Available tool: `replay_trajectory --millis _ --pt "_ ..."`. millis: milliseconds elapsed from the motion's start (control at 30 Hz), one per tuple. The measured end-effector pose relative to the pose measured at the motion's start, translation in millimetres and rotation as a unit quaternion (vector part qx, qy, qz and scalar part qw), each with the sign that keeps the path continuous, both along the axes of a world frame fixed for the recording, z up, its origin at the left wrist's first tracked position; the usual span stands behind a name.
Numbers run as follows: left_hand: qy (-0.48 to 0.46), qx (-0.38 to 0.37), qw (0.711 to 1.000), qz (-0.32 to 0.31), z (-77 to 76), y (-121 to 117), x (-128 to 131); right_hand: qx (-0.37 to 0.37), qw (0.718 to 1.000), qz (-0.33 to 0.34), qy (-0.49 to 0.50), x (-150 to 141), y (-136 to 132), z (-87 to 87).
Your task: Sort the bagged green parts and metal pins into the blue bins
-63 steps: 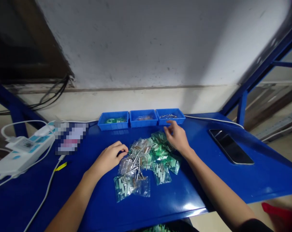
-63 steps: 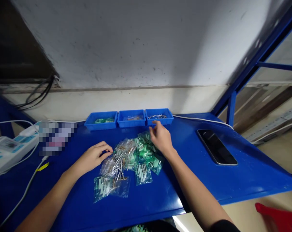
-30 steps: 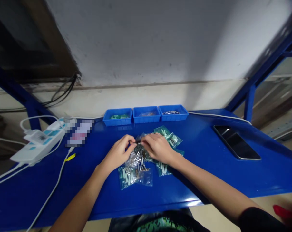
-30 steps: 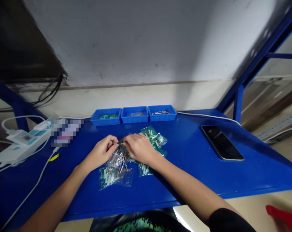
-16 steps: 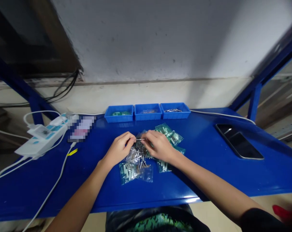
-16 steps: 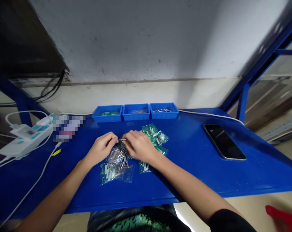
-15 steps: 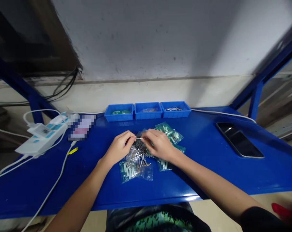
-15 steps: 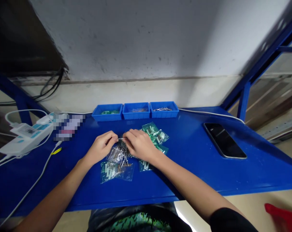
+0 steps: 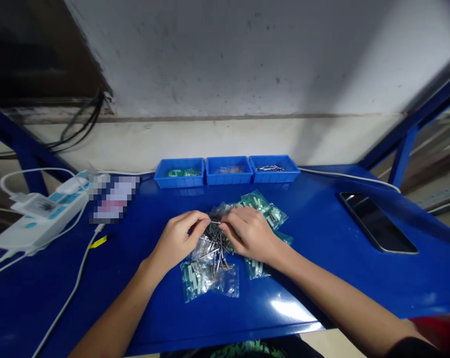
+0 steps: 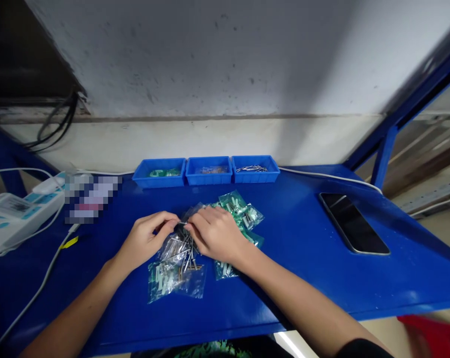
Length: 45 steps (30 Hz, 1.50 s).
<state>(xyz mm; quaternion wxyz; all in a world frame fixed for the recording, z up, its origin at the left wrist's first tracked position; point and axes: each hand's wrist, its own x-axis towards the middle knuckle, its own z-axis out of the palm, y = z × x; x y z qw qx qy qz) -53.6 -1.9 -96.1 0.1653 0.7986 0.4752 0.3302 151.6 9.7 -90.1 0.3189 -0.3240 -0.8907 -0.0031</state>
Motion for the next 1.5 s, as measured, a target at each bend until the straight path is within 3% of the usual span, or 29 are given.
replay_trajectory --millis 100,167,267,333,433,533,633,767,933,1167,1500 --pt "0.034 -0.028 0.999 -0.004 -1.8 2.8 -3.5 0.065 0.994 -0.074 0.047 20.6 17.5 14.0" --pt "0.062 -0.044 0.997 -0.014 -4.8 5.2 -7.6 0.083 0.968 -0.212 0.106 41.2 35.8 20.0" --pt "0.095 -0.080 0.991 -0.044 -9.9 8.2 -13.3 0.017 0.902 -0.421 0.098 67.1 57.0 16.7" --pt "0.107 -0.104 0.987 -0.053 -12.1 9.0 -15.1 -0.043 0.885 -0.460 0.053 72.1 59.5 8.6" --pt "0.113 -0.115 0.986 -0.051 -11.8 8.9 -15.4 -0.103 0.913 -0.395 0.027 57.6 48.2 -1.4" --pt "0.095 -0.111 0.989 -0.034 -8.8 8.3 -15.6 -0.129 0.960 -0.245 0.033 29.8 30.3 -2.2" --pt "0.059 -0.076 0.994 0.042 -5.5 7.7 -15.2 -0.131 0.984 -0.114 0.027 6.8 13.8 0.1" --pt "0.002 -0.009 0.991 0.133 -1.9 4.3 -7.0 -0.113 0.993 -0.026 0.000 -8.9 1.9 -3.8" --pt "-0.021 0.009 0.994 0.111 1.2 -3.6 5.7 -0.064 0.998 -0.013 -0.012 -13.5 2.0 -9.2" --pt "-0.049 0.034 0.997 0.049 6.9 -10.9 6.1 -0.067 0.998 -0.011 0.005 -11.0 -0.1 -2.0" --pt "-0.017 0.029 0.999 0.043 12.9 -9.2 4.1 -0.055 0.998 0.007 0.040 -9.6 -2.0 -4.0"
